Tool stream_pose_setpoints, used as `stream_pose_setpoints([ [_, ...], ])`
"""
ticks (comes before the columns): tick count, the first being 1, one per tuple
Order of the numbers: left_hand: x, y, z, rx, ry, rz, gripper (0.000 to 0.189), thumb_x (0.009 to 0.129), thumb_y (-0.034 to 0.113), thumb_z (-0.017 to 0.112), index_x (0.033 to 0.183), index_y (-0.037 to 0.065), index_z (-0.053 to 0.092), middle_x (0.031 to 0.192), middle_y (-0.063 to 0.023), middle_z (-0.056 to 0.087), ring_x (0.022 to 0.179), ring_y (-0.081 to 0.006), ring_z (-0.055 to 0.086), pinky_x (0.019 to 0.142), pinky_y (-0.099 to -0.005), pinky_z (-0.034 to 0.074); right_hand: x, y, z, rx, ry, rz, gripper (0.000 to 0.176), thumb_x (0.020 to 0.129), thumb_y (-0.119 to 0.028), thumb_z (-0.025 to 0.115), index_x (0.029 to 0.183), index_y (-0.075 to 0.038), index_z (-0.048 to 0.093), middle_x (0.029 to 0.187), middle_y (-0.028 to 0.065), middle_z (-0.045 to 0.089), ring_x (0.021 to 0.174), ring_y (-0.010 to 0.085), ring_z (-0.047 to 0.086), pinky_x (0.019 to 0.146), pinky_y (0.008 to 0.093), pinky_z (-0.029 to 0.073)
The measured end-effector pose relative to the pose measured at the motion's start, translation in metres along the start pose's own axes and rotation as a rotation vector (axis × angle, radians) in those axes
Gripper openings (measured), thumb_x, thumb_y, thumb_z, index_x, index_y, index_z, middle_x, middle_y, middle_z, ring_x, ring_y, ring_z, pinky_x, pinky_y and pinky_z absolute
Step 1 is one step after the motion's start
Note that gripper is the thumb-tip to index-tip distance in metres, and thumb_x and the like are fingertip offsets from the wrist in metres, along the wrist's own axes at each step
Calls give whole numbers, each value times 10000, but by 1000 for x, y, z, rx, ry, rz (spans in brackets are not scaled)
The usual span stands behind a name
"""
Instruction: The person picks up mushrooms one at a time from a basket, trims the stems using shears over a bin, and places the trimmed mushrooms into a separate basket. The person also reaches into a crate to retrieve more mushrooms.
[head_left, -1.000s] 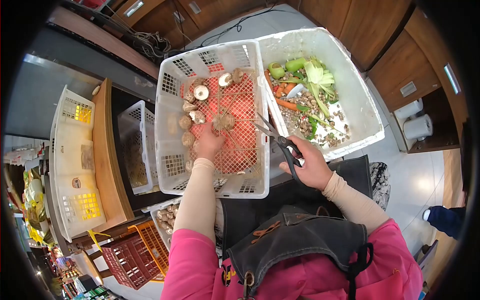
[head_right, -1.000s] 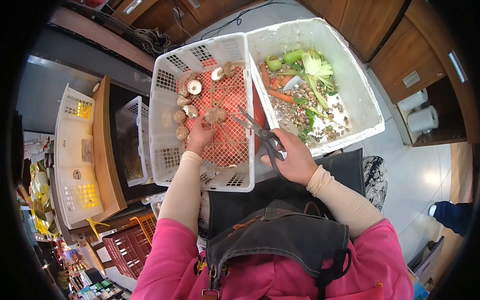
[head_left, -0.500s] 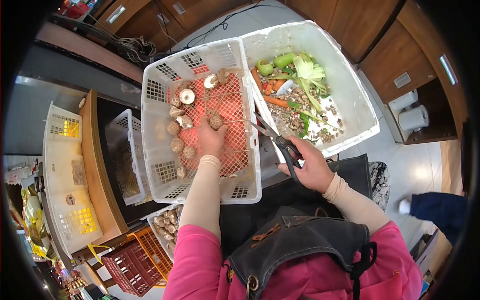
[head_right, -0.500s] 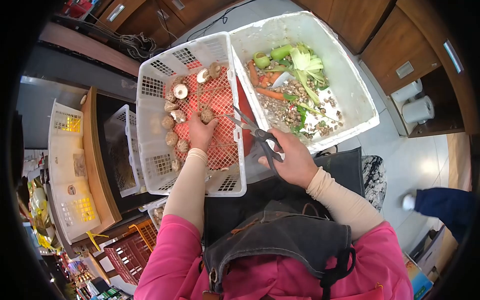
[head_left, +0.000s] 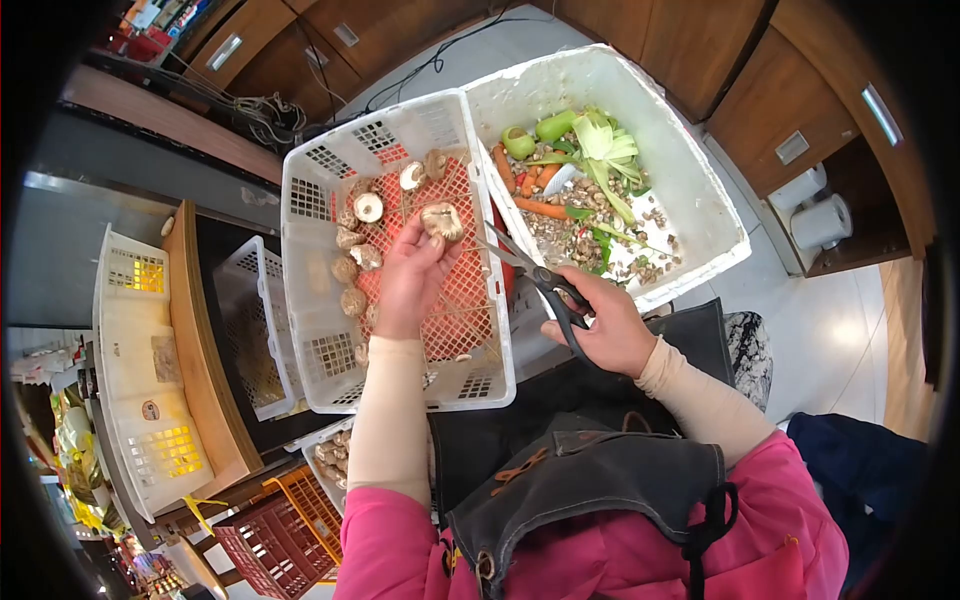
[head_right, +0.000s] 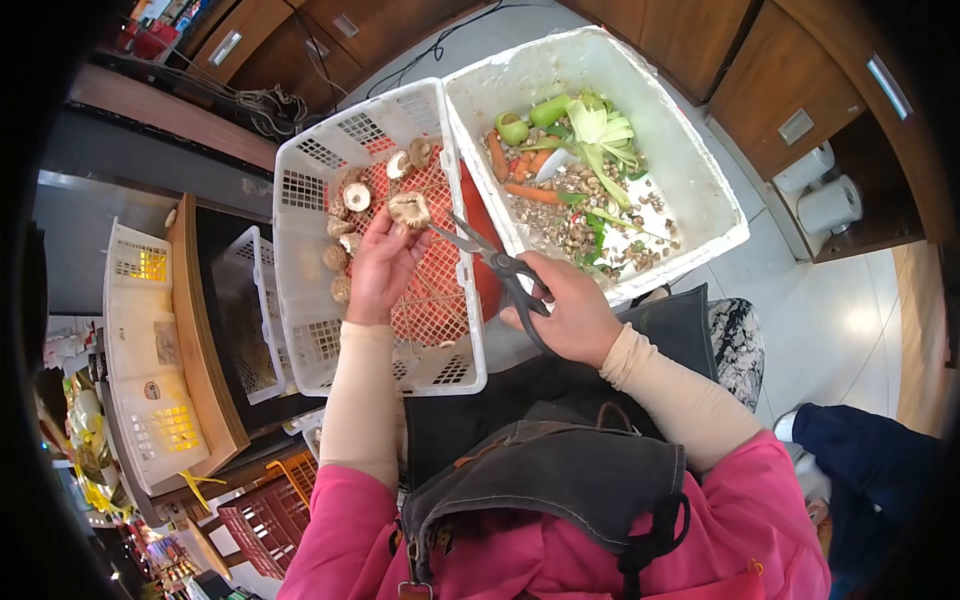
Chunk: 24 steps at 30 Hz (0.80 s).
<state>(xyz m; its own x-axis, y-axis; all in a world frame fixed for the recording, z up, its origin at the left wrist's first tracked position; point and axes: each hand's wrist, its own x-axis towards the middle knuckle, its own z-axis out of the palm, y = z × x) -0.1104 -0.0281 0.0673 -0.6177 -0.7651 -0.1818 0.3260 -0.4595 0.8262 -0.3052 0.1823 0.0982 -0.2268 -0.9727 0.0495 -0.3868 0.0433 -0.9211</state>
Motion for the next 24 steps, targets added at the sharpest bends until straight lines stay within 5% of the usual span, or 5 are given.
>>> stream_pose_setpoints([
  [2,-24,8,28,-67,-90,41,531,918,25,606,1415,14,418,1320,-87,545,1163,-196,559,989,-355,475,-4,-5,-5,-5,-29,31,666,755,-190,829,1329,-54,520,1012,100,618,806,172,593,753,298,512],
  [8,-65,-3,56,-84,-144,87,621,902,58,655,1452,16,369,1370,-89,528,1218,-206,543,1044,-393,448,-19,0,-8,-97,72,-203,560,738,-227,819,1213,-54,578,868,123,618,728,248,591,664,356,486],
  [18,-70,-16,107,284,-57,244,594,868,-103,601,1423,-20,405,1329,-129,545,1177,-171,571,999,-279,472,-44,-7,-22,-107,105,-145,391,799,-332,769,1045,-70,616,719,160,612,661,367,610,601,420,467],
  [24,-49,-24,124,196,-77,174,497,909,-51,592,1380,9,448,1297,-121,565,1139,-187,587,973,-326,493,-52,-4,-34,-61,108,49,358,787,-299,793,996,-45,651,730,146,619,619,298,598,604,371,481],
])
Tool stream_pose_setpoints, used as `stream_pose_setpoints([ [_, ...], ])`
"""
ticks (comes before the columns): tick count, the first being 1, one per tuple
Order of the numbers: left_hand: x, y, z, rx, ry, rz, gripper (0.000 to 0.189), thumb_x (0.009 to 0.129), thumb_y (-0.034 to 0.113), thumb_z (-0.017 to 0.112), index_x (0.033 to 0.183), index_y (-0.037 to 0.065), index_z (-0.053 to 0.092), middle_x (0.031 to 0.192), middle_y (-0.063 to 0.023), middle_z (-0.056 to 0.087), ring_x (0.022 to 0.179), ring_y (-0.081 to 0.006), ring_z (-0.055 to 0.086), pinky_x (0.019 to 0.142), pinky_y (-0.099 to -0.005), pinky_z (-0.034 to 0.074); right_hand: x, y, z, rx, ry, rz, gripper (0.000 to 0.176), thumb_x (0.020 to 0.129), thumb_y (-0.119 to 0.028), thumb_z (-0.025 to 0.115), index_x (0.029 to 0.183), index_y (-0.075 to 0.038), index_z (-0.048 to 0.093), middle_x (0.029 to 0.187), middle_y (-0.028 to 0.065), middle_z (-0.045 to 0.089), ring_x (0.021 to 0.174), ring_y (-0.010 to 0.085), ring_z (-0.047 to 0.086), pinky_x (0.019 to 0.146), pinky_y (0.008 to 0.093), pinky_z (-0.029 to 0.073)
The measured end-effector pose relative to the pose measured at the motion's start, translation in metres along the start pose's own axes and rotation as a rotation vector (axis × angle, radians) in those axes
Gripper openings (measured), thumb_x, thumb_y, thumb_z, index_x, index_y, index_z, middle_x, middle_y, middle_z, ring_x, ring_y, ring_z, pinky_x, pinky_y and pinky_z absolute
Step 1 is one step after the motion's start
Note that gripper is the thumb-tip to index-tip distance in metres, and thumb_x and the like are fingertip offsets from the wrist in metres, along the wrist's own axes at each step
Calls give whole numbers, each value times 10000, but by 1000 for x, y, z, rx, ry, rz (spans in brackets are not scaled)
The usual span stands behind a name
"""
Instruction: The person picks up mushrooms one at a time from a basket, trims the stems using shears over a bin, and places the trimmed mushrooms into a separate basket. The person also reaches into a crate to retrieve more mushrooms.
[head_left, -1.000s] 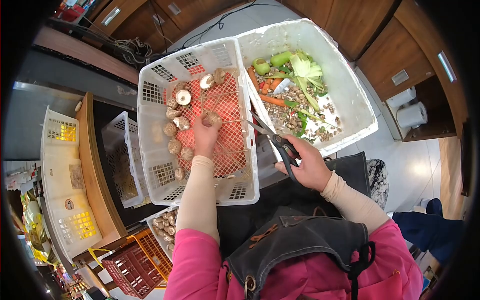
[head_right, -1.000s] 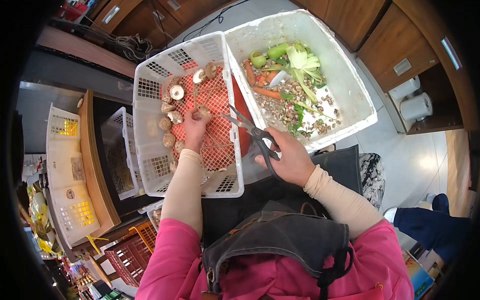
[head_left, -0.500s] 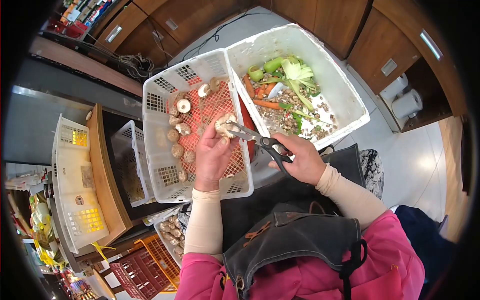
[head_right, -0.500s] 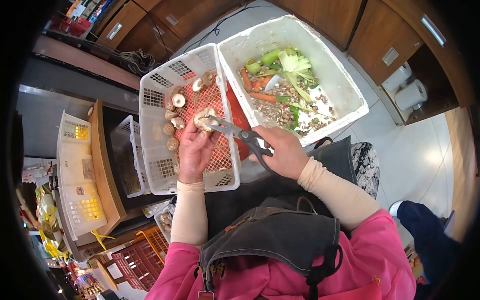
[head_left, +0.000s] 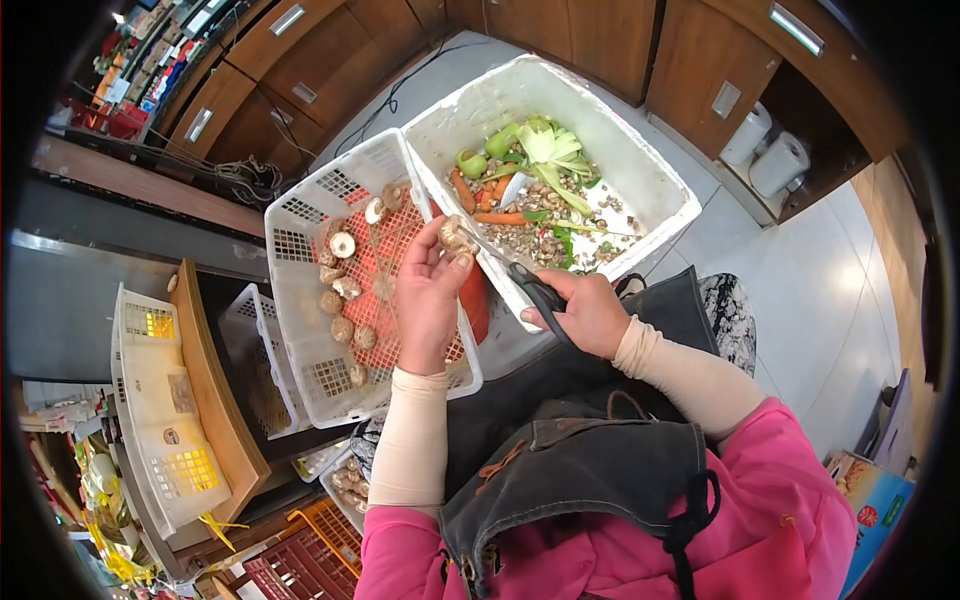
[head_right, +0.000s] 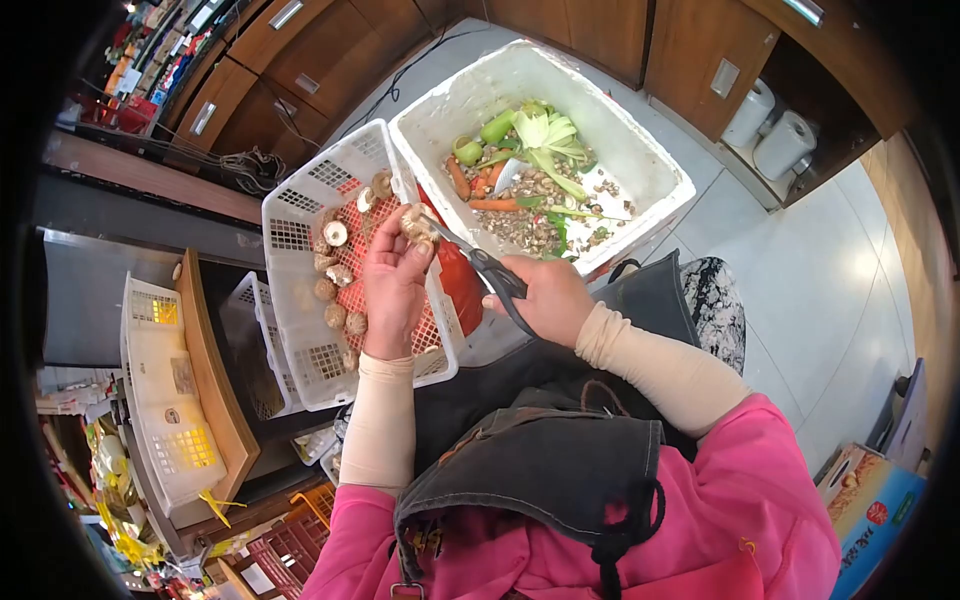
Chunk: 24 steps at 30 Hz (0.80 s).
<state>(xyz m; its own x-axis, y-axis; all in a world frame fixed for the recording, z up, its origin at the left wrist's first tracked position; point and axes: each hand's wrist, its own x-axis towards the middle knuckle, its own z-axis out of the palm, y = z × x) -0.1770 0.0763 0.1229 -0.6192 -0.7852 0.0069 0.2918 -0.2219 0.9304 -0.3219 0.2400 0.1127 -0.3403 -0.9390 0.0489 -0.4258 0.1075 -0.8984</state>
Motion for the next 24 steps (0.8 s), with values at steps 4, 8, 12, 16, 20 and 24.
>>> stream_pose_setpoints([
  [4,-1,2,-6,-277,50,-107,409,978,114,556,1376,84,466,1252,-119,586,1070,-247,609,925,-356,522,-2,5,-12,201,17,181,468,795,-283,813,1149,-26,647,796,82,643,709,115,578,684,278,496],
  [8,-7,5,-23,-531,63,-323,400,1012,329,514,1254,10,507,1081,-164,626,948,-272,633,820,-361,551,2,15,-9,326,28,43,573,788,-290,818,1235,-23,579,959,80,642,820,121,574,756,276,488],
  [12,-21,13,-20,-636,9,-450,559,1008,499,446,1152,-34,537,974,-172,633,839,-243,614,713,-340,542,1,-2,-8,218,-40,41,608,780,-306,820,1245,-16,557,916,69,614,783,129,548,736,278,479],
  [16,-33,18,-17,-687,-14,-479,599,1011,551,381,1149,-9,543,947,-157,628,781,-233,578,647,-323,495,3,4,-1,211,-13,14,627,778,-317,819,1256,-13,549,886,59,594,759,129,528,719,276,472],
  [20,-45,19,-22,-763,-54,-489,565,1009,556,378,1166,37,537,937,-146,589,755,-219,558,634,-312,493,2,5,2,223,-45,-26,640,783,-325,816,1266,-6,543,881,55,594,765,124,540,725,275,475],
  [24,-55,19,-29,-823,-61,-469,562,1012,542,379,1181,29,535,985,-169,600,774,-224,560,640,-313,491,3,3,4,220,-90,28,641,791,-323,812,1273,0,539,896,56,597,787,119,552,741,278,479],
])
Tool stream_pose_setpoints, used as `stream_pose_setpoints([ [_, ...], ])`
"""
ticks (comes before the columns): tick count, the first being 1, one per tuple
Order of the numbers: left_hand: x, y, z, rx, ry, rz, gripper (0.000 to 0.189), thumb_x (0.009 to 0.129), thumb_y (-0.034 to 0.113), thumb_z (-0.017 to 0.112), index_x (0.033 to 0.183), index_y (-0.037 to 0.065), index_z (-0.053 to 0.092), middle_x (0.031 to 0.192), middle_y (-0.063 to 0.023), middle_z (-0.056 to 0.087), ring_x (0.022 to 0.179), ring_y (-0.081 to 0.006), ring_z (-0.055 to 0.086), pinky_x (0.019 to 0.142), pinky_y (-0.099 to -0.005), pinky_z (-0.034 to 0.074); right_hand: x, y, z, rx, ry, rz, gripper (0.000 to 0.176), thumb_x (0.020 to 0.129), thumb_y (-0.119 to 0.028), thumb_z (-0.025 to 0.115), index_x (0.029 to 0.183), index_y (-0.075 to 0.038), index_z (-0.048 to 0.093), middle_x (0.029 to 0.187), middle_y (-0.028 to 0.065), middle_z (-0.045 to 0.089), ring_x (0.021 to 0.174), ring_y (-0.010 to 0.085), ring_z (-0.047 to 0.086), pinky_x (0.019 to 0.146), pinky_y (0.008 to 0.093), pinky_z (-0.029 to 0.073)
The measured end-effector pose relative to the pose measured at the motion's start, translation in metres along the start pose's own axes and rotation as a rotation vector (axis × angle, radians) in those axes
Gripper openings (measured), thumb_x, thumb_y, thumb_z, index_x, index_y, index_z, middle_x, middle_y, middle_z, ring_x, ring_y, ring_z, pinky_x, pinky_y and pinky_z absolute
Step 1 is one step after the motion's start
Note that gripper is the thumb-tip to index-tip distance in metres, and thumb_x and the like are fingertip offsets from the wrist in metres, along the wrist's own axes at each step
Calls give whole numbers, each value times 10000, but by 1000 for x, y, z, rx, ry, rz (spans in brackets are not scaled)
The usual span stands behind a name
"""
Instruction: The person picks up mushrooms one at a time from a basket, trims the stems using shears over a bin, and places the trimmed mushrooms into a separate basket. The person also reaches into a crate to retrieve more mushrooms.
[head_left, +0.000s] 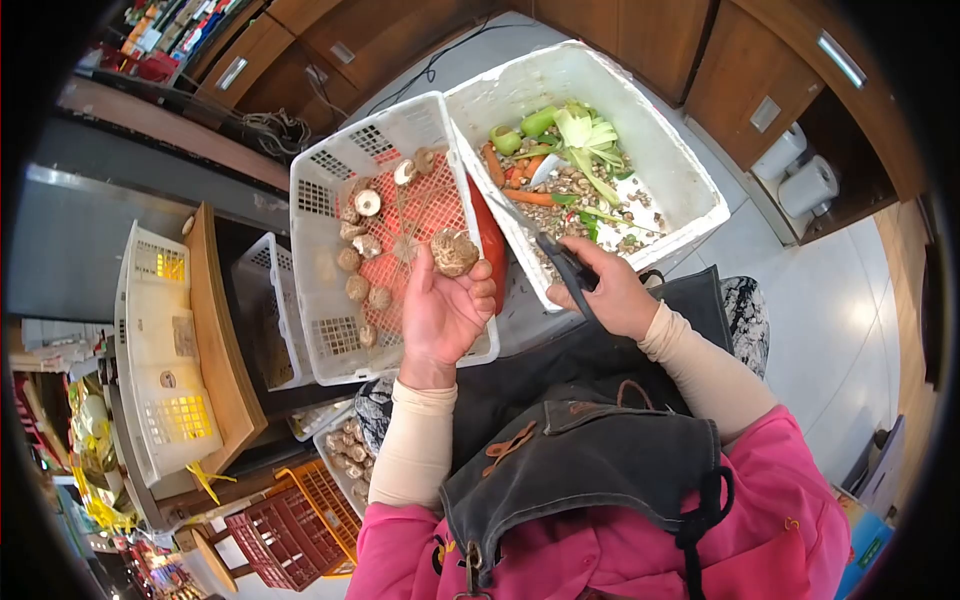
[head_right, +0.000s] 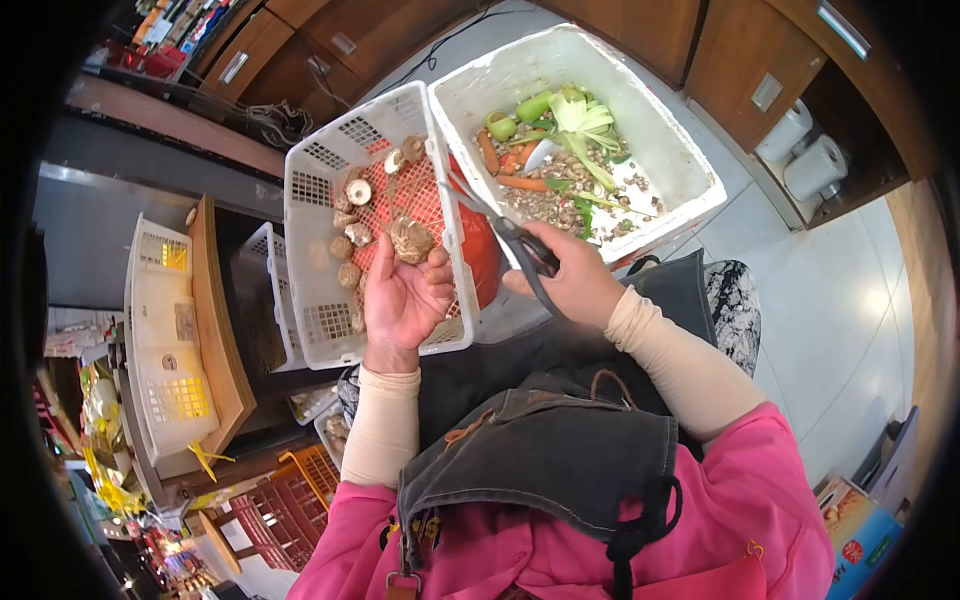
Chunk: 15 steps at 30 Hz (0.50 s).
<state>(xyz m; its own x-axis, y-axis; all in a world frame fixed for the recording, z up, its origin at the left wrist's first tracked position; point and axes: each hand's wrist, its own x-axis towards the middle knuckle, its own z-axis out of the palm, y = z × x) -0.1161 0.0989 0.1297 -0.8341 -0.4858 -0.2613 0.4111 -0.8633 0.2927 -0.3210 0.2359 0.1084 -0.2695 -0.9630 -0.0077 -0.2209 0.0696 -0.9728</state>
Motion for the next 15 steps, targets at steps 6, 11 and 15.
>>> stream_pose_setpoints([
  [6,-66,19,-3,29,71,159,450,1004,412,472,1268,54,538,1128,-224,619,868,-255,602,757,-349,527,15,26,7,21,2,37,624,819,-313,791,1285,12,531,996,102,632,892,142,581,824,284,485],
  [11,-217,53,-36,492,521,562,270,935,198,588,1168,63,562,1161,-155,625,1013,-266,616,825,-357,523,19,23,12,53,13,106,592,823,-296,787,1257,23,541,869,20,593,794,99,534,748,250,470],
  [15,-299,52,-58,1480,1454,275,348,864,161,658,1169,29,556,1054,-119,613,934,-199,605,875,-355,486,26,14,22,34,-31,53,578,821,-284,787,1249,18,544,853,15,573,773,94,515,733,245,462],
])
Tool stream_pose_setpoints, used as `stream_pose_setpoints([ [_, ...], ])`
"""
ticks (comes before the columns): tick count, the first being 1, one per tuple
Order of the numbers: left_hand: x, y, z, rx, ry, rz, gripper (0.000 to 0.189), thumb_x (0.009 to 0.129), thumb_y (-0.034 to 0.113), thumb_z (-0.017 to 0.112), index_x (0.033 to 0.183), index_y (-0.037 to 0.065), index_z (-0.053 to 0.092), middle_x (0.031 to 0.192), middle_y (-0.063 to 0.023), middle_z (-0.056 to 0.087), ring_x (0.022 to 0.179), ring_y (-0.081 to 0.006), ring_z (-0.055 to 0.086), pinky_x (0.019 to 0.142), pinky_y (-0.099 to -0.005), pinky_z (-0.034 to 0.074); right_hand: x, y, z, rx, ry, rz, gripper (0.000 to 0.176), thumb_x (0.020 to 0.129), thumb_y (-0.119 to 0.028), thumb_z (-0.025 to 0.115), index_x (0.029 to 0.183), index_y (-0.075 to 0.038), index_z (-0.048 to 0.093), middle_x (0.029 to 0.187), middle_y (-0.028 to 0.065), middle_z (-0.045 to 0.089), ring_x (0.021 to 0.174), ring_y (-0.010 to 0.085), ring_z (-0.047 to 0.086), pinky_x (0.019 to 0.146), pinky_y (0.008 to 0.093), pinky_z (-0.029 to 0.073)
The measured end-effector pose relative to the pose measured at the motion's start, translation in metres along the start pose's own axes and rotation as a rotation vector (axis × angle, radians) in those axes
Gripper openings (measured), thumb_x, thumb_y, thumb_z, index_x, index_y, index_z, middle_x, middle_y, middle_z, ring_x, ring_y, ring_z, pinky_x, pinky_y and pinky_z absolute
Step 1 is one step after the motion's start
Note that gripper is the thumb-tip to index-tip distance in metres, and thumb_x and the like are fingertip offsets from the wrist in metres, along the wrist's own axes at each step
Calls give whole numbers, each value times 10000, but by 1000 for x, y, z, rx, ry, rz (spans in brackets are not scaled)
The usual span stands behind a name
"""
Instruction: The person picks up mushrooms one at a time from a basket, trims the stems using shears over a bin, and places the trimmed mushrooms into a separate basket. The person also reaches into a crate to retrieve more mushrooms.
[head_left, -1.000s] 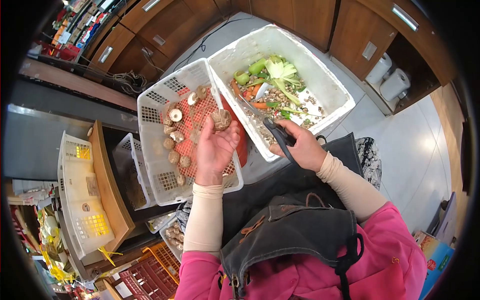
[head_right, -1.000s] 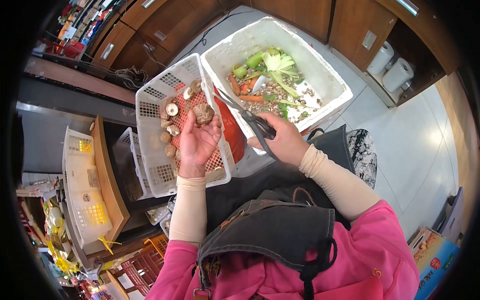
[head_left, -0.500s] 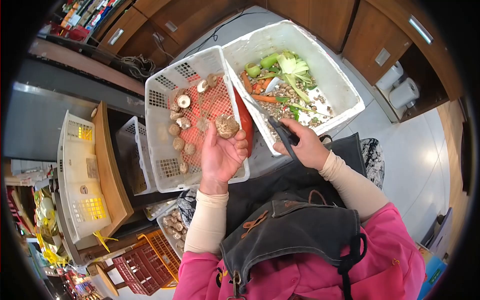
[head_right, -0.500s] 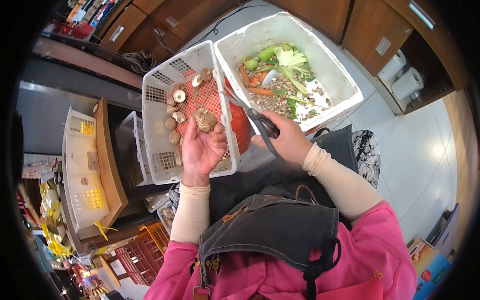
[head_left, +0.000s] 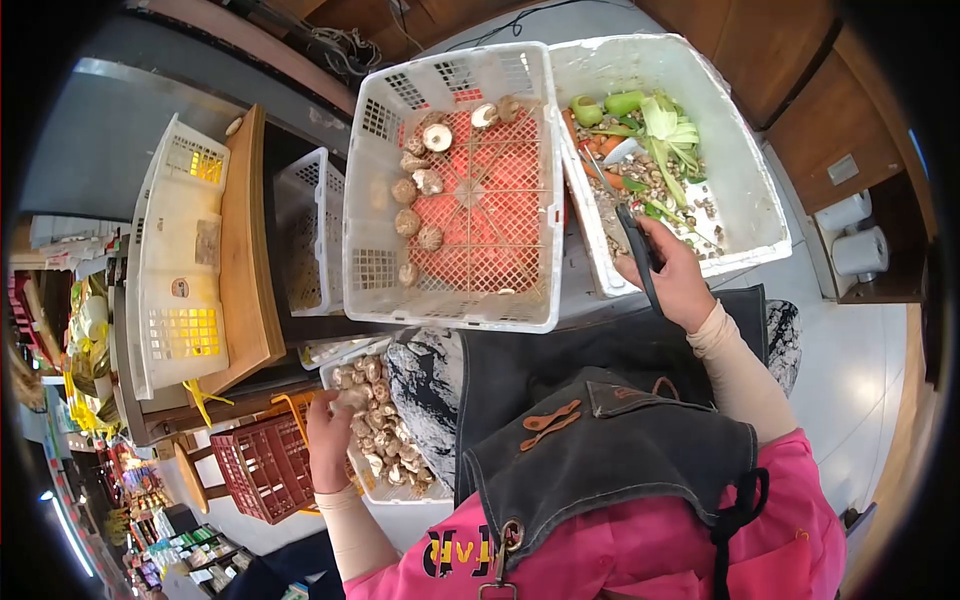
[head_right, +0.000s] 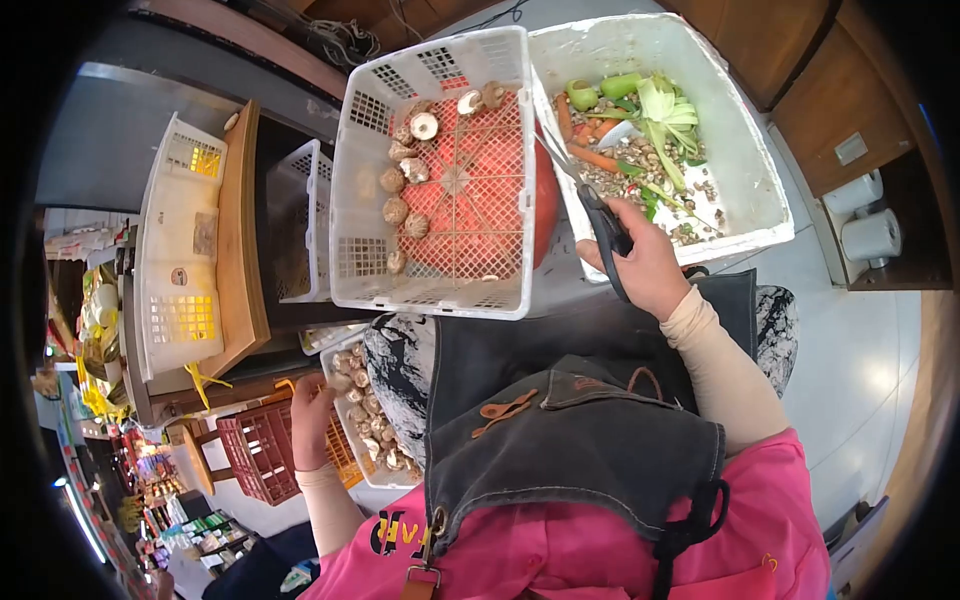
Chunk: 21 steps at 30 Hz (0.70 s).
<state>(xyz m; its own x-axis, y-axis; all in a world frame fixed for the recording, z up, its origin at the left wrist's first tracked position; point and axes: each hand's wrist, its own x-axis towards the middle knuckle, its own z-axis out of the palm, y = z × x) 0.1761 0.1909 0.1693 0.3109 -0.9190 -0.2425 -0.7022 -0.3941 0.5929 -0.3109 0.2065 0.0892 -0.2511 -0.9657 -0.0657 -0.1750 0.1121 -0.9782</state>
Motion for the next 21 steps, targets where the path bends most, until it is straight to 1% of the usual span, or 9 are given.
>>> stream_pose_setpoints([
  [2,18,-51,3,504,238,312,381,858,163,671,1188,11,555,1060,-108,606,941,-195,604,898,-366,476,3,-7,9,-13,-38,-2,578,816,-281,791,1247,16,545,846,14,564,766,97,511,724,247,461],
  [5,48,4,40,-91,54,289,381,820,88,668,1176,-12,579,1103,-155,607,922,-209,619,820,-358,516,7,-6,16,-84,-41,-22,586,803,-273,800,1247,14,547,854,17,566,764,105,515,717,251,466],
  [6,57,28,60,-106,33,405,385,804,60,661,1177,-7,591,1068,-157,627,896,-215,633,768,-345,529,9,-3,17,-108,-34,-37,588,803,-272,801,1248,15,546,859,21,571,765,104,518,719,249,468],
  [7,74,48,78,54,-46,416,370,815,76,658,1171,-9,605,1024,-161,656,875,-228,654,764,-346,531,10,-1,18,-131,-24,-52,590,802,-271,802,1250,16,546,865,25,575,766,103,520,720,248,469],
  [8,89,71,101,176,-64,574,344,858,88,662,1172,-35,594,1043,-147,677,918,-197,674,777,-306,538,11,1,18,-155,-15,-65,593,801,-270,803,1252,17,546,870,29,580,767,103,522,722,247,471],
  [11,140,128,168,458,-191,581,408,799,204,720,1119,-30,622,1051,-246,671,928,-384,677,839,-421,537,13,2,17,-143,-9,-18,606,791,-252,812,1260,20,542,900,41,597,780,103,528,733,249,476],
  [14,187,134,216,579,-228,425,354,781,215,721,1020,-26,620,1000,-256,672,941,-437,648,837,-495,523,16,-6,13,-186,-18,-17,612,786,-228,817,1267,21,534,903,39,591,779,107,525,735,252,477],
  [20,233,83,268,490,-37,494,370,788,253,729,1004,-19,601,950,-264,668,892,-444,647,808,-499,533,22,-4,15,-200,-5,-99,625,775,-216,830,1279,-12,523,891,59,566,740,135,503,707,269,470],
  [21,237,86,265,453,-1,562,358,818,182,720,1087,-12,587,958,-196,686,831,-367,684,734,-463,557,22,-5,15,-188,-14,-100,621,772,-213,831,1276,-16,526,890,61,561,738,137,500,702,271,468],
])
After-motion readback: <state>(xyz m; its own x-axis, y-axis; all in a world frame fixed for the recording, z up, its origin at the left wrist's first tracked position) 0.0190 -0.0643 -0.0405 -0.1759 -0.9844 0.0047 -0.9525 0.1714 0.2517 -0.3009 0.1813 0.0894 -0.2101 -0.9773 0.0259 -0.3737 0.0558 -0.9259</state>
